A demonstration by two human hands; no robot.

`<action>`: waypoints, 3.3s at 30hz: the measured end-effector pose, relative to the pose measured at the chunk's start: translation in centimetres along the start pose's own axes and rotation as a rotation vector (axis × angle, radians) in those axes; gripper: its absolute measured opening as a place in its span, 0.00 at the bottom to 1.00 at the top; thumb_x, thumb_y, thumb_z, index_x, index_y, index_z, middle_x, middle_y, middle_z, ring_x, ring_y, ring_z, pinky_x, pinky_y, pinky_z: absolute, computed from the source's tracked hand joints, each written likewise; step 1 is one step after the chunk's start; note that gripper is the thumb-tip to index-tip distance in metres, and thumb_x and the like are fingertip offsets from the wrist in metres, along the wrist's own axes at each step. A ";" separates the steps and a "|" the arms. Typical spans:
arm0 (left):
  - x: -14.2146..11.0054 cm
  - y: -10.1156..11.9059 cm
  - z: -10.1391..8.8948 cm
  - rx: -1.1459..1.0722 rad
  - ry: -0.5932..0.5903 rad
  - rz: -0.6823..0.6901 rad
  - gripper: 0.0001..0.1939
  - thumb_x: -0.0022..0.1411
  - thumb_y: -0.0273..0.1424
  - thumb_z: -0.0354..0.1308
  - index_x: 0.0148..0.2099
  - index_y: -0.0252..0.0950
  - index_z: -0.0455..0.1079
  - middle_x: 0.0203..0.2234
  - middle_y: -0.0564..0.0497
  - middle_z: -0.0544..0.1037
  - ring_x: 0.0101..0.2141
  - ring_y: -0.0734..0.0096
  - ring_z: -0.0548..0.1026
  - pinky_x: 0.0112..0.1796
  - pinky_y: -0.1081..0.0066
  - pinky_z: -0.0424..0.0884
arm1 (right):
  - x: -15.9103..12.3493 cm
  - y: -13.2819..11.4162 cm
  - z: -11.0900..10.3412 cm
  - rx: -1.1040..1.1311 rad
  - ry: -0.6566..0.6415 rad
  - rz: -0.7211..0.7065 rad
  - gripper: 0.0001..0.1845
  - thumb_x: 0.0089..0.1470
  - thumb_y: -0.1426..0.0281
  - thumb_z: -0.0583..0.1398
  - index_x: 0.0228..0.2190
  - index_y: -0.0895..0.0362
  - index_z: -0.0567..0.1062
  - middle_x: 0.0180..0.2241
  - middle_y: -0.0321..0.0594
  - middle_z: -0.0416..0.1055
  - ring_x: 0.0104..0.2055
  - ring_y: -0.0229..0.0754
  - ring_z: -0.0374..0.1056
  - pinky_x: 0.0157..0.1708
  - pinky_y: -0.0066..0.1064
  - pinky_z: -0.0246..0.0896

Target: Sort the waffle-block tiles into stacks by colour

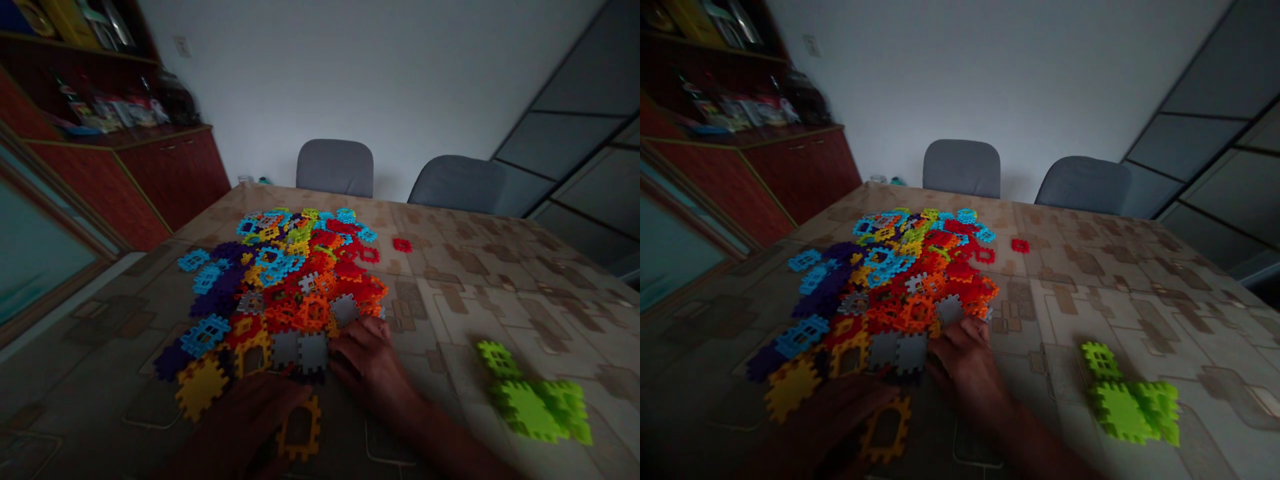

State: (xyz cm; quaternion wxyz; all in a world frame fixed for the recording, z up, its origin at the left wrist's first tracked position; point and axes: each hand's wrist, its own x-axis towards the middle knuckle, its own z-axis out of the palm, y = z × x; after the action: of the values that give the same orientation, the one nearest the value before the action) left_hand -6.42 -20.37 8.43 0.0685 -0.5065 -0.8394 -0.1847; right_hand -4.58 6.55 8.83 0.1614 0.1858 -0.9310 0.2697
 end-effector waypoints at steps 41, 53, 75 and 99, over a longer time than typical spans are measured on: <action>1.2 -7.4 -1.5 0.073 0.206 -0.239 0.20 0.70 0.44 0.57 0.60 0.47 0.70 0.52 0.50 0.80 0.50 0.59 0.79 0.51 0.65 0.75 | 2.1 1.5 -0.9 -0.301 -0.049 0.033 0.17 0.53 0.75 0.70 0.45 0.59 0.77 0.42 0.45 0.75 0.46 0.54 0.68 0.49 0.48 0.59; 1.3 -7.8 -1.2 0.105 0.145 -0.177 0.18 0.70 0.41 0.58 0.59 0.50 0.72 0.54 0.51 0.79 0.53 0.58 0.78 0.56 0.60 0.72 | 2.1 1.3 -2.1 -0.131 0.159 0.020 0.07 0.64 0.74 0.59 0.38 0.55 0.78 0.42 0.45 0.75 0.43 0.50 0.67 0.44 0.41 0.61; 1.3 -9.1 -3.0 0.028 0.141 -0.227 0.20 0.66 0.40 0.60 0.60 0.47 0.70 0.50 0.48 0.81 0.47 0.57 0.79 0.47 0.63 0.76 | 1.1 -0.8 -1.5 0.785 -0.018 0.352 0.08 0.61 0.67 0.57 0.44 0.52 0.70 0.27 0.29 0.67 0.25 0.34 0.60 0.24 0.25 0.57; 1.2 -2.6 -2.1 0.002 0.122 0.089 0.21 0.67 0.40 0.63 0.60 0.49 0.68 0.49 0.55 0.82 0.48 0.66 0.79 0.52 0.74 0.71 | 0.9 -1.6 -5.4 0.278 -0.483 0.035 0.14 0.60 0.80 0.60 0.44 0.54 0.76 0.42 0.38 0.78 0.44 0.41 0.73 0.42 0.30 0.69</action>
State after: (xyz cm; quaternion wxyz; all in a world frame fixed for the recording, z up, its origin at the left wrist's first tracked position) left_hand -9.38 -21.27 10.06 0.1282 -0.5309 -0.8106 -0.2111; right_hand -3.58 8.11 14.26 -0.0966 0.2490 -0.8997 0.3454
